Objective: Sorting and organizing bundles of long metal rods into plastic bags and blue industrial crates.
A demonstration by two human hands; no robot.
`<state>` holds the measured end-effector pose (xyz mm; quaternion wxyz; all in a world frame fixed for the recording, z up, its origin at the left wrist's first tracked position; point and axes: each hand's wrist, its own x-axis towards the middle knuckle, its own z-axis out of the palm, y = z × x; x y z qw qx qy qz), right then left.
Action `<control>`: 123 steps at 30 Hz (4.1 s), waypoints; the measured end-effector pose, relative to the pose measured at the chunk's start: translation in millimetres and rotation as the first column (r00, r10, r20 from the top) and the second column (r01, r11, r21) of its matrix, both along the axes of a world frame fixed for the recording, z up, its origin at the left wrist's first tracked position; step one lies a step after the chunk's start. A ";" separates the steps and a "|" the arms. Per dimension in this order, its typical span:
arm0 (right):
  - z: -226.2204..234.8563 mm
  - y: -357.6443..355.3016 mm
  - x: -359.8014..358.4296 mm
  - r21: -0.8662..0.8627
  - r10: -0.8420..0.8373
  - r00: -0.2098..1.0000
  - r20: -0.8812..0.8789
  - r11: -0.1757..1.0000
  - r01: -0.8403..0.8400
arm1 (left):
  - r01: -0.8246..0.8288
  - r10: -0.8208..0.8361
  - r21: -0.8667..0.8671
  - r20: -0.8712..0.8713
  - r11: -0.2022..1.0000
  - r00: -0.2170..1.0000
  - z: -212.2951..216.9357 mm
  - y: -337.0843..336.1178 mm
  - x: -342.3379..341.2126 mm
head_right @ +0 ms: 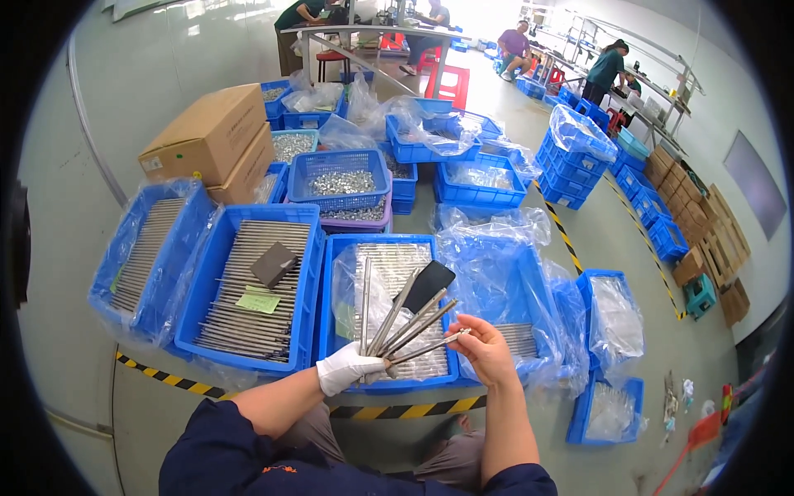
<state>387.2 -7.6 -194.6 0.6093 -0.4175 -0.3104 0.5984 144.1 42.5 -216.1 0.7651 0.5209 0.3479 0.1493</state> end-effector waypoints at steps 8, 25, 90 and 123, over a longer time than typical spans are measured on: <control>-37.8 -2.6 -42.1 -0.168 0.006 0.994 0.108 0.986 0.013 | 0.012 -0.013 0.043 0.010 0.999 1.000 -0.7 -0.9 4.7; -37.3 -3.2 -74.7 -0.255 0.045 0.996 -0.072 0.965 -0.062 | -0.191 0.194 -0.082 0.033 0.978 0.980 -11.3 -11.0 13.8; -30.6 -6.9 -64.2 -0.232 0.125 0.979 0.159 0.969 -0.086 | -0.078 0.070 0.082 0.100 0.994 0.993 6.6 -8.7 3.2; -30.7 -1.0 -29.4 -0.180 0.017 0.998 0.058 0.984 -0.006 | -0.032 0.031 0.007 0.062 0.999 0.998 2.6 6.0 -5.4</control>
